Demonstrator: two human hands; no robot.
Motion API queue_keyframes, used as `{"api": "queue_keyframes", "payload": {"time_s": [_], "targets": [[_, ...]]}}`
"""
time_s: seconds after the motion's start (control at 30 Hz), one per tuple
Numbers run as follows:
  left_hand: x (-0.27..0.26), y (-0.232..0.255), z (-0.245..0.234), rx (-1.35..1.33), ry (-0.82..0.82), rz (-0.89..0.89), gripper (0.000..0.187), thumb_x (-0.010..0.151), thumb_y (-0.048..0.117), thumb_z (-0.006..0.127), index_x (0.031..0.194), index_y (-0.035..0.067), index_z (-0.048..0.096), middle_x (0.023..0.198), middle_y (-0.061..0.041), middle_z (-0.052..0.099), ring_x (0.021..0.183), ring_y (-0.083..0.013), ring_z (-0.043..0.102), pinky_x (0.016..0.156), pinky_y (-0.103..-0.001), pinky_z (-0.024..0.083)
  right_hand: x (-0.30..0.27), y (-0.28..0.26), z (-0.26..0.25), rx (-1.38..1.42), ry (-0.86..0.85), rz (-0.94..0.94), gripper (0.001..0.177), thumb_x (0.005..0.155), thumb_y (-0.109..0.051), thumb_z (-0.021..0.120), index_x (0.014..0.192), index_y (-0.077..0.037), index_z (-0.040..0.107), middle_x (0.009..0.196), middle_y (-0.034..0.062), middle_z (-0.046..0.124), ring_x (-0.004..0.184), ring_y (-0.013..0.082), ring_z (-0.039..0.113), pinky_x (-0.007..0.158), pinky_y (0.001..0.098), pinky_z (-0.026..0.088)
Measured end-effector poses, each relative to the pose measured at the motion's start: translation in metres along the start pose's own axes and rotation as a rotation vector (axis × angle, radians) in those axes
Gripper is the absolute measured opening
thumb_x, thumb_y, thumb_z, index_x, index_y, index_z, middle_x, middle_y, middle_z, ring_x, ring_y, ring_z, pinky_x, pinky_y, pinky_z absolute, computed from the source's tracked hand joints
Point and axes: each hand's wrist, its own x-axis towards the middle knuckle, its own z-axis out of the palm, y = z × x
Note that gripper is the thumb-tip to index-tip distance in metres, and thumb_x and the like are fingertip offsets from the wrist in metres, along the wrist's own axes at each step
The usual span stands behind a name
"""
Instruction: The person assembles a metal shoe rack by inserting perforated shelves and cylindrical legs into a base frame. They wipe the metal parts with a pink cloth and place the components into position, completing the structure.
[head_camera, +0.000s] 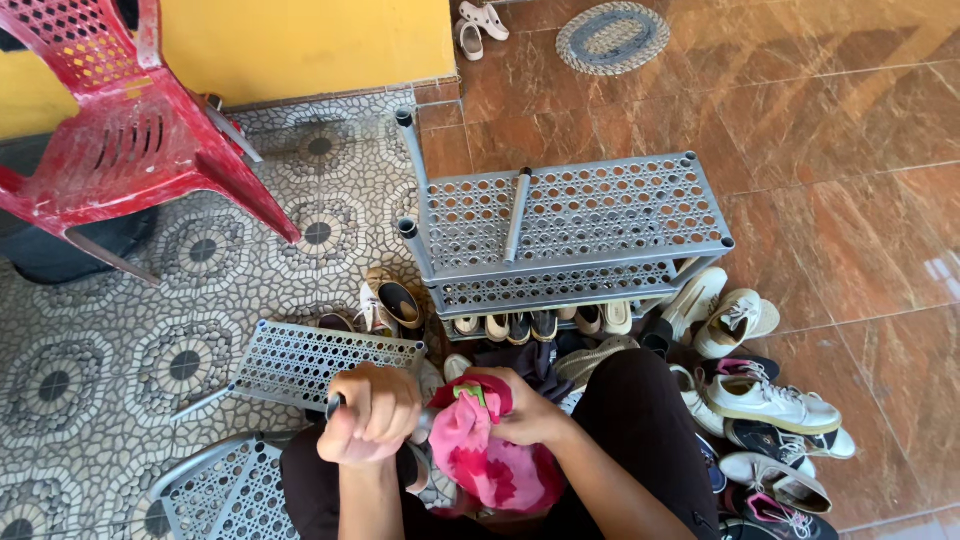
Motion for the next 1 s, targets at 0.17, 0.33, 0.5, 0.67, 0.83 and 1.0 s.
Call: {"api": "queue_keyframes", "payload": {"time_s": [0.17, 0.33, 0.5, 0.67, 0.83, 1.0], "targets": [[-0.018, -0.017, 0.001, 0.468, 0.753, 0.29, 0.043, 0.111, 0.032, 0.054, 0.073, 0.015, 0.04, 0.056, 0.005, 0.033, 0.042, -0.0058, 0.021, 0.039, -0.025, 0.018, 0.008, 0.015, 0.006, -0.166, 0.309, -0.124, 0.036, 0.082, -0.006, 0.078, 0.115, 0.002, 0.063, 0.099, 0.0054, 0.066, 0.089, 0.0115, 0.065, 0.08, 0.0296, 0.055], [-0.026, -0.02, -0.006, 0.738, 0.758, 0.504, 0.052, 0.118, 0.033, 0.056, 0.072, 0.017, 0.039, 0.056, 0.004, 0.035, 0.043, -0.0079, 0.028, 0.043, -0.027, 0.028, 0.012, 0.027, 0.004, -0.03, 0.538, -0.119, 0.049, 0.078, 0.004, 0.072, 0.125, 0.0, 0.059, 0.109, 0.006, 0.07, 0.1, 0.0144, 0.067, 0.09, 0.0304, 0.055], [-0.039, 0.01, 0.002, 0.612, 0.641, 0.555, 0.045, 0.118, 0.046, 0.05, 0.089, 0.011, 0.05, 0.068, 0.0, 0.05, 0.055, -0.0115, 0.044, 0.052, -0.028, 0.04, 0.051, 0.038, -0.049, 0.304, 0.943, 0.218, 0.054, 0.08, 0.005, 0.066, 0.132, -0.008, 0.056, 0.113, 0.0075, 0.068, 0.099, 0.0174, 0.068, 0.084, 0.0325, 0.058], [-0.033, -0.012, 0.013, 0.753, 0.684, 0.408, 0.025, 0.112, 0.035, 0.053, 0.112, 0.011, 0.055, 0.095, -0.007, 0.057, 0.081, -0.0151, 0.053, 0.075, -0.034, 0.046, 0.161, 0.041, -0.137, 0.136, 1.038, -0.043, 0.07, 0.092, -0.006, 0.071, 0.144, -0.007, 0.025, 0.143, 0.0222, 0.049, 0.131, 0.0296, 0.055, 0.111, 0.0434, 0.047], [-0.024, -0.035, 0.018, 0.857, 0.718, 0.221, 0.02, 0.11, 0.022, 0.057, 0.117, 0.004, 0.054, 0.1, -0.01, 0.057, 0.091, -0.0186, 0.056, 0.085, -0.035, 0.049, 0.218, 0.039, -0.148, -0.551, 0.722, 0.51, 0.077, 0.111, -0.046, 0.053, 0.16, -0.006, 0.009, 0.156, 0.0359, 0.008, 0.14, 0.0499, 0.017, 0.113, 0.0512, 0.026], [-0.021, -0.051, 0.0, 0.889, 0.712, 0.029, 0.024, 0.106, 0.021, 0.062, 0.119, 0.002, 0.056, 0.098, -0.01, 0.06, 0.09, -0.0183, 0.057, 0.083, -0.035, 0.05, 0.142, 0.013, -0.103, -0.438, 0.366, 0.03, 0.052, 0.11, -0.047, 0.044, 0.138, -0.005, 0.059, 0.128, 0.0104, 0.07, 0.123, 0.0229, 0.066, 0.11, 0.0395, 0.052]]}}
